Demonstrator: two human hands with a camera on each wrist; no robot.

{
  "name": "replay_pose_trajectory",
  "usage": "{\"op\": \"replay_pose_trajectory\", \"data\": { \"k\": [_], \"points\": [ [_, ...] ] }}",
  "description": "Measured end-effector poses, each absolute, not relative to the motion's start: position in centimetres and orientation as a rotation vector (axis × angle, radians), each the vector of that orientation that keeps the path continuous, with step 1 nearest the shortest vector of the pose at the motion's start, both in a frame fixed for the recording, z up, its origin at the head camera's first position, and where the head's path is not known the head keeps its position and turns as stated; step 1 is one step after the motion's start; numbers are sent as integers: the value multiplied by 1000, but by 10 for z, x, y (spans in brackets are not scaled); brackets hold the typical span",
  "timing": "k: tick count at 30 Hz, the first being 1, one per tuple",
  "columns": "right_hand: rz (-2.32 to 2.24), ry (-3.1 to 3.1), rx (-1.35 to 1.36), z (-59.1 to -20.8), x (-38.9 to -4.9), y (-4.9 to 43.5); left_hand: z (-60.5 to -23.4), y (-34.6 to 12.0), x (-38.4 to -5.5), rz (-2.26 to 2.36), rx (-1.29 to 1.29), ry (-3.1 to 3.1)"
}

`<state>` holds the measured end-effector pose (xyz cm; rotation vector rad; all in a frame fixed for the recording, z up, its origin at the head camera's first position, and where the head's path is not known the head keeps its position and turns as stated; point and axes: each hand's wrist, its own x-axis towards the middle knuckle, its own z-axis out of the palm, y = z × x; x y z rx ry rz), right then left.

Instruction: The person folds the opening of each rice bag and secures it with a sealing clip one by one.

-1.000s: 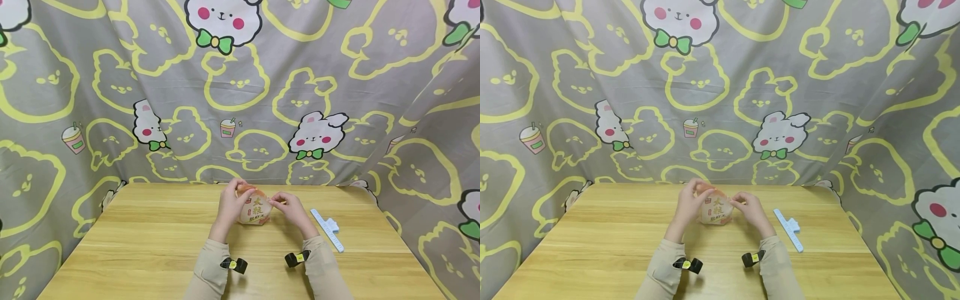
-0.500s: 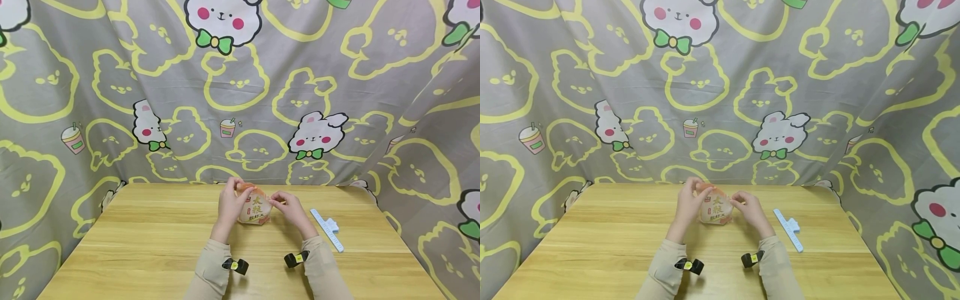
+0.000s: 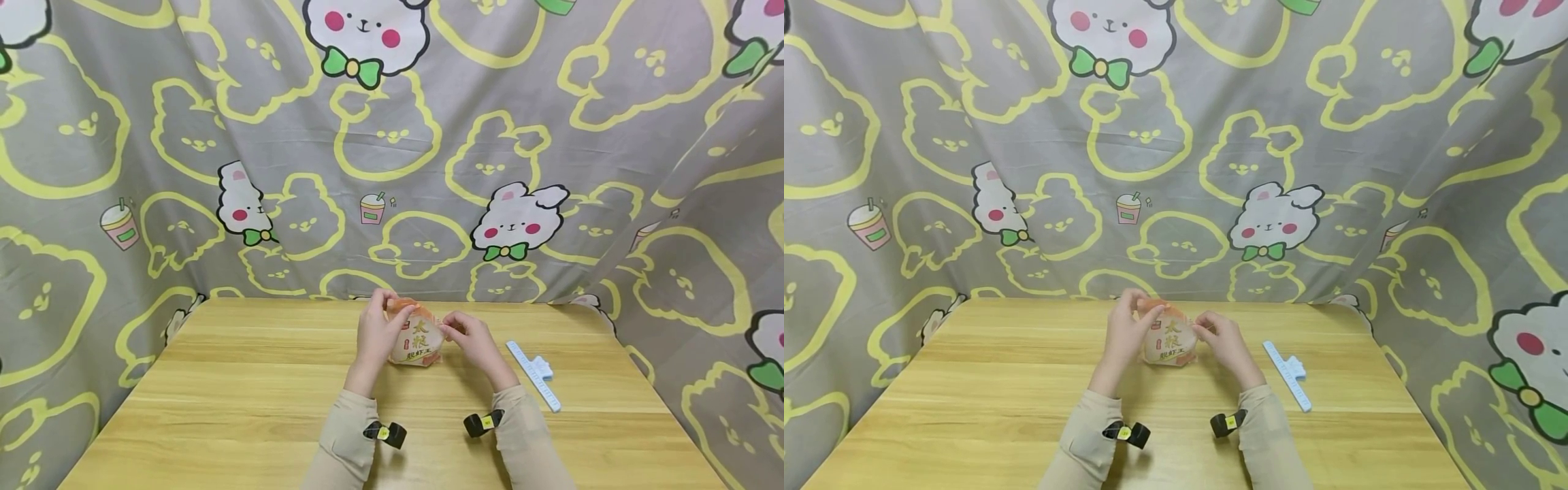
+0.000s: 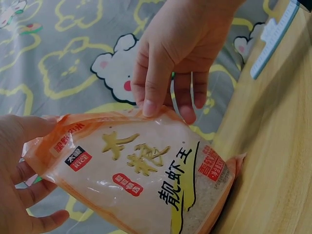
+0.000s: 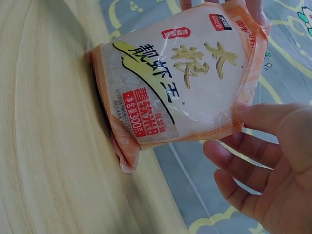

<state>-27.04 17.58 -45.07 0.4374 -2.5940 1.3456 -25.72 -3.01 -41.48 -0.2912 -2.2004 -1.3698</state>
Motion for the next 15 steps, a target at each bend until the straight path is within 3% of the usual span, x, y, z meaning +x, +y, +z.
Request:
{"op": "replay_pose_trajectory", "data": {
  "k": [15],
  "points": [
    [1250,-2614,451,-448,-270,179,-415,-30,-257,-1352,-288,-2208]
  ]
}}
